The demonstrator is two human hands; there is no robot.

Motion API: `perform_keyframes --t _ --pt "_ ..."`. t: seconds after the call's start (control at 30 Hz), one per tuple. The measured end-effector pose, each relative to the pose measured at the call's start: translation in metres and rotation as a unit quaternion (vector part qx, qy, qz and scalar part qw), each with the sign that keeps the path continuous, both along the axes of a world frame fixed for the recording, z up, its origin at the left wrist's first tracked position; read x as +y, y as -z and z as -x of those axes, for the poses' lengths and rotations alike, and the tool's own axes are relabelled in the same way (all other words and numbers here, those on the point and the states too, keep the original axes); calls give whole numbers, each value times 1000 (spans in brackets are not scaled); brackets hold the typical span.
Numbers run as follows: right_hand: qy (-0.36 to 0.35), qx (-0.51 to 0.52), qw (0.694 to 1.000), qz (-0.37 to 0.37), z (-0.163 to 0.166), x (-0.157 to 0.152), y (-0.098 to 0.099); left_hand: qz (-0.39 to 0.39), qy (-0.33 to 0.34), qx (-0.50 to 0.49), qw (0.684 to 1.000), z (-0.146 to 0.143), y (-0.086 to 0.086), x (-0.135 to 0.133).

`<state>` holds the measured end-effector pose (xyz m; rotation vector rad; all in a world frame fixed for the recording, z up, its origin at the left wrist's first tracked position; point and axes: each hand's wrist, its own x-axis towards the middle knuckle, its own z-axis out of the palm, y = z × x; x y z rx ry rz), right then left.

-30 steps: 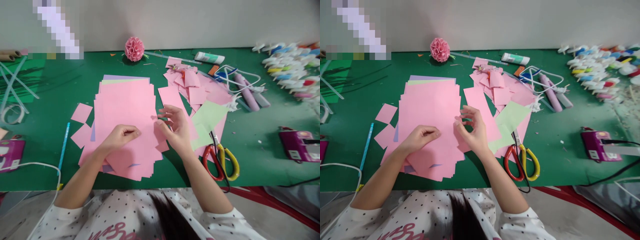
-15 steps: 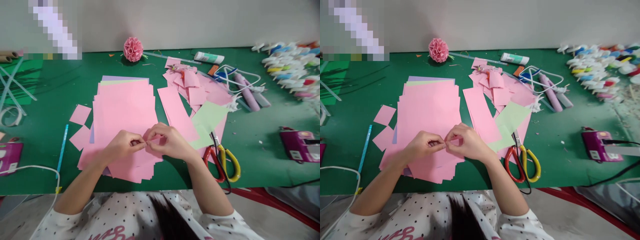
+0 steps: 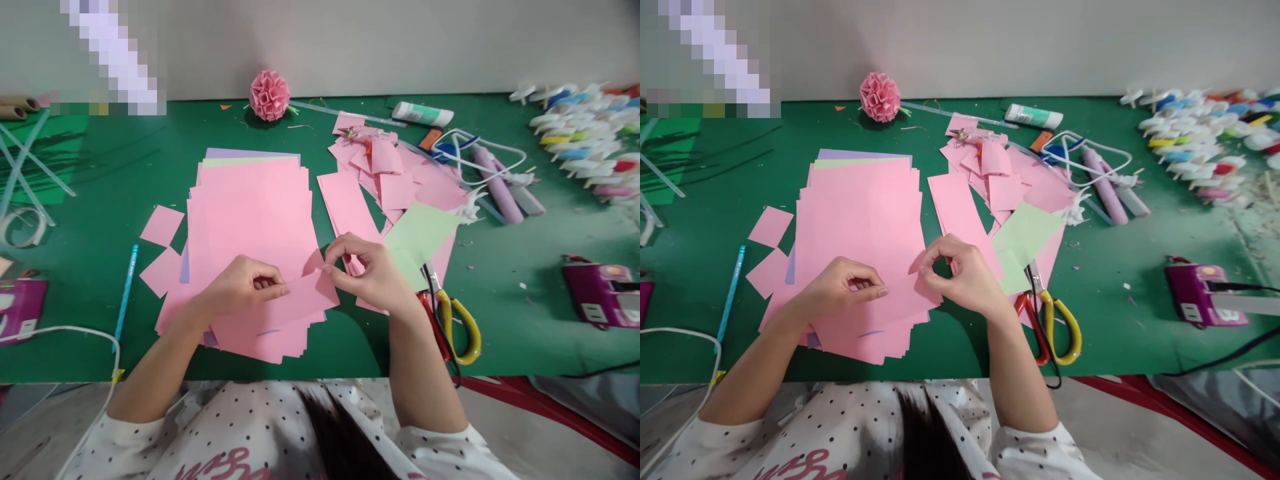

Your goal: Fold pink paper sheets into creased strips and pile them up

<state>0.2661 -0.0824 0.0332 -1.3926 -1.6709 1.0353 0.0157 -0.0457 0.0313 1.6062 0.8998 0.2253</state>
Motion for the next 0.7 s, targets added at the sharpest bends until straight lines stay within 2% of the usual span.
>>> perform_keyframes --t 0.17,0.3,0.37,0.43,0.5,0.7 --pt "22 18 1000 6 0 0 3 6 7 5 1000 1 0 1" --pt "82 62 995 -6 -3 1 3 19 6 6 1000 4 -1 2" --pt "51 73 996 -6 1 1 2 25 2 5 1000 3 -2 2" --pt "-20 64 998 20 9 0 2 28 1 2 1000 2 -3 1" --pt "-59 52 996 51 16 0 2 27 -3 -3 1000 1 -4 1" --pt "-7 53 998 25 12 1 5 4 9 2 1000 8 -7 7"
